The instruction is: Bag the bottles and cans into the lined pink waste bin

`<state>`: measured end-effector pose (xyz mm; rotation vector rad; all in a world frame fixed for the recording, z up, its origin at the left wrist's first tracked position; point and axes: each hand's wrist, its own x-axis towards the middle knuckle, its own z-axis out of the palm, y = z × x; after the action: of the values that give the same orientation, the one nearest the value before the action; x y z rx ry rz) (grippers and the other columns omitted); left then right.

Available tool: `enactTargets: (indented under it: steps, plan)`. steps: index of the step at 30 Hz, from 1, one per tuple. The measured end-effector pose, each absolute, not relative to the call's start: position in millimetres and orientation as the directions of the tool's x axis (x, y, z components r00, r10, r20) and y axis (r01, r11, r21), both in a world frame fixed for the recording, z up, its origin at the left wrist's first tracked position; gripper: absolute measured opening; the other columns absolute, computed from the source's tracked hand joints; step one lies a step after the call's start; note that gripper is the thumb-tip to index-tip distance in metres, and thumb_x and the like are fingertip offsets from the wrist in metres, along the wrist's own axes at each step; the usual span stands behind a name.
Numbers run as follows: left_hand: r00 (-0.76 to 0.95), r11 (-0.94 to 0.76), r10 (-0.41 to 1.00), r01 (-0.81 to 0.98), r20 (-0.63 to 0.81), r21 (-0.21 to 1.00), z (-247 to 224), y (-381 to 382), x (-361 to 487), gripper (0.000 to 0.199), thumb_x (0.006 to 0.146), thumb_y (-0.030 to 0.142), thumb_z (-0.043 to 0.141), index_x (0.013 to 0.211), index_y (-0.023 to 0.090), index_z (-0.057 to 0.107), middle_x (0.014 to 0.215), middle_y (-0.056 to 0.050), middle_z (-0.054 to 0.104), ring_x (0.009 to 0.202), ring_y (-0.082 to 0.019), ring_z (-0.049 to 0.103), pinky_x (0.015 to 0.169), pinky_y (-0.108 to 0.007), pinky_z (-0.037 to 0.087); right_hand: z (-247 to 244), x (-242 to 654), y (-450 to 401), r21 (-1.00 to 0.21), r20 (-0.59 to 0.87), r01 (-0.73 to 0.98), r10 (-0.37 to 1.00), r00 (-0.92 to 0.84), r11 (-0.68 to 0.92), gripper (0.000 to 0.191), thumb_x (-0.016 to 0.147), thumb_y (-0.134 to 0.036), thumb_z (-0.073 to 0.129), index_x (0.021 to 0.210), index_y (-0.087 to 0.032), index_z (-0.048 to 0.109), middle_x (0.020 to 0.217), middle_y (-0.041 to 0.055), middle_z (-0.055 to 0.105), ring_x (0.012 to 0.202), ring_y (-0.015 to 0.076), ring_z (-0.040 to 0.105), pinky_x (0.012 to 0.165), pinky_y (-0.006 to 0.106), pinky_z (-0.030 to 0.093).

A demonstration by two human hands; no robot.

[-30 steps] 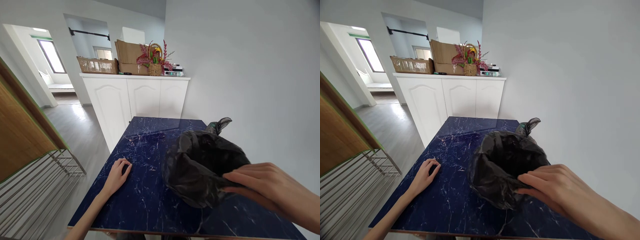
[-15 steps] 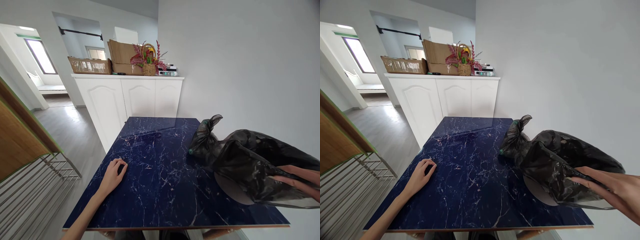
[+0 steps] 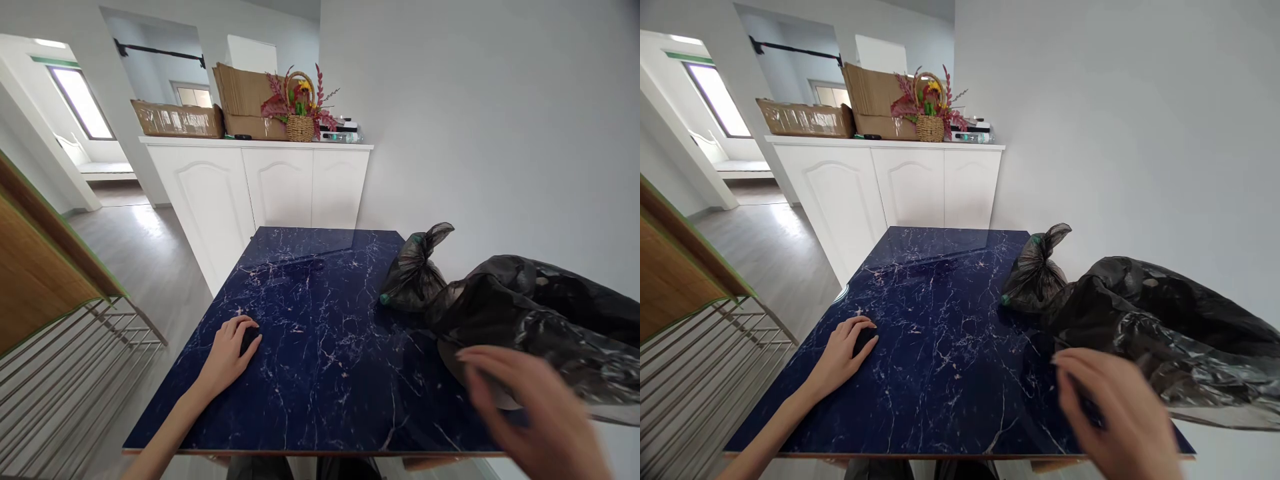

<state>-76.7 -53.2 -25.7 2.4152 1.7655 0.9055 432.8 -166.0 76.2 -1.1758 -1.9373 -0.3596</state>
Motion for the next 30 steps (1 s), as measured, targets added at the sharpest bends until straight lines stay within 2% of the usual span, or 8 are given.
enactTargets:
  steps: [2,4,7,9,13,17,22,30]
  plan:
    - [0.227,-0.370,0.884,0.874,0.409,0.315,-30.6,-63.5,-72.8,0.041,0.106,0.055,0.054,0.135,0.028,0.065,0.148,-0.011,0.064,0.140,-0.035,0.059,0.116,-0.058,0.048,44.8,402.5,-154.6,-0.301,0.640,0.799,0.732,-0.235,0.520,0.029,0.102,-0.031,0.065,0.131,-0.034,0.066,0.122,0.0097,0.076,0.111,0.0341,0.076,0.092,0.051,0.064]
    - [0.267,-0.380,0.887,0.886,0.378,0.265,-36.7,-75.0,-70.1,0.048,0.108,0.053,0.052,0.150,0.029,0.056,0.161,-0.009,0.058,0.151,-0.034,0.051,0.123,-0.058,0.043,13.3,381.7,-140.7,-0.473,0.500,0.746,0.840,-0.211,0.469,0.022,0.107,-0.038,0.059,0.126,-0.033,0.068,0.119,0.0081,0.077,0.104,0.0292,0.078,0.084,0.042,0.066]
    - [0.298,-0.380,0.884,0.907,0.362,0.183,-45.5,-92.1,-68.9,0.058,0.110,0.049,0.050,0.165,0.031,0.041,0.171,-0.008,0.047,0.159,-0.033,0.041,0.129,-0.059,0.037,-25.5,367.1,-126.6,-0.723,0.313,0.620,0.945,-0.099,0.304,0.027,0.110,-0.046,0.051,0.116,-0.027,0.070,0.105,0.0073,0.079,0.094,0.0260,0.080,0.080,0.037,0.067]
    - [0.307,-0.380,0.881,0.912,0.360,0.152,-49.3,-101.4,-69.2,0.063,0.111,0.048,0.049,0.170,0.034,0.032,0.174,-0.006,0.042,0.161,-0.033,0.038,0.130,-0.060,0.035,-41.5,364.5,-124.7,-0.794,0.243,0.564,0.969,-0.046,0.226,0.031,0.110,-0.051,0.050,0.112,-0.027,0.070,0.105,0.0076,0.080,0.097,0.0270,0.080,0.083,0.038,0.067]
    - [0.308,-0.376,0.884,0.916,0.353,0.143,-50.6,-111.5,-69.0,0.068,0.111,0.048,0.049,0.173,0.038,0.023,0.175,-0.004,0.039,0.161,-0.034,0.038,0.129,-0.063,0.036,-50.2,364.3,-129.6,-0.812,0.161,0.559,0.985,-0.059,0.166,0.034,0.109,-0.056,0.052,0.113,-0.029,0.072,0.110,0.0072,0.079,0.101,0.0274,0.079,0.076,0.035,0.066]
    - [0.268,-0.350,0.893,0.919,0.361,0.183,-48.3,-112.4,-66.5,0.065,0.110,0.048,0.051,0.171,0.039,0.029,0.173,-0.002,0.042,0.160,-0.033,0.040,0.130,-0.060,0.038,-47.7,364.3,-131.0,-0.818,0.133,0.559,0.990,-0.042,0.134,0.035,0.108,-0.058,0.053,0.114,-0.030,0.074,0.110,0.0080,0.080,0.097,0.0274,0.079,0.064,0.030,0.063]
    - [0.249,-0.334,0.899,0.921,0.359,0.198,-47.1,-111.1,-64.6,0.062,0.110,0.049,0.051,0.169,0.038,0.035,0.172,-0.001,0.045,0.160,-0.032,0.040,0.130,-0.060,0.037,-47.3,365.1,-131.1,-0.818,0.167,0.553,0.985,-0.033,0.158,0.031,0.108,-0.055,0.055,0.113,-0.030,0.073,0.109,0.0074,0.080,0.098,0.0271,0.079,0.068,0.031,0.064]
    - [0.259,-0.341,0.901,0.919,0.348,0.199,-47.6,-111.2,-65.5,0.059,0.111,0.050,0.049,0.166,0.035,0.040,0.172,-0.003,0.045,0.160,-0.032,0.039,0.131,-0.060,0.036,-47.6,365.9,-132.7,-0.815,0.187,0.548,0.981,-0.056,0.187,0.031,0.109,-0.053,0.054,0.113,-0.029,0.073,0.108,0.0077,0.080,0.098,0.0271,0.079,0.060,0.028,0.061]
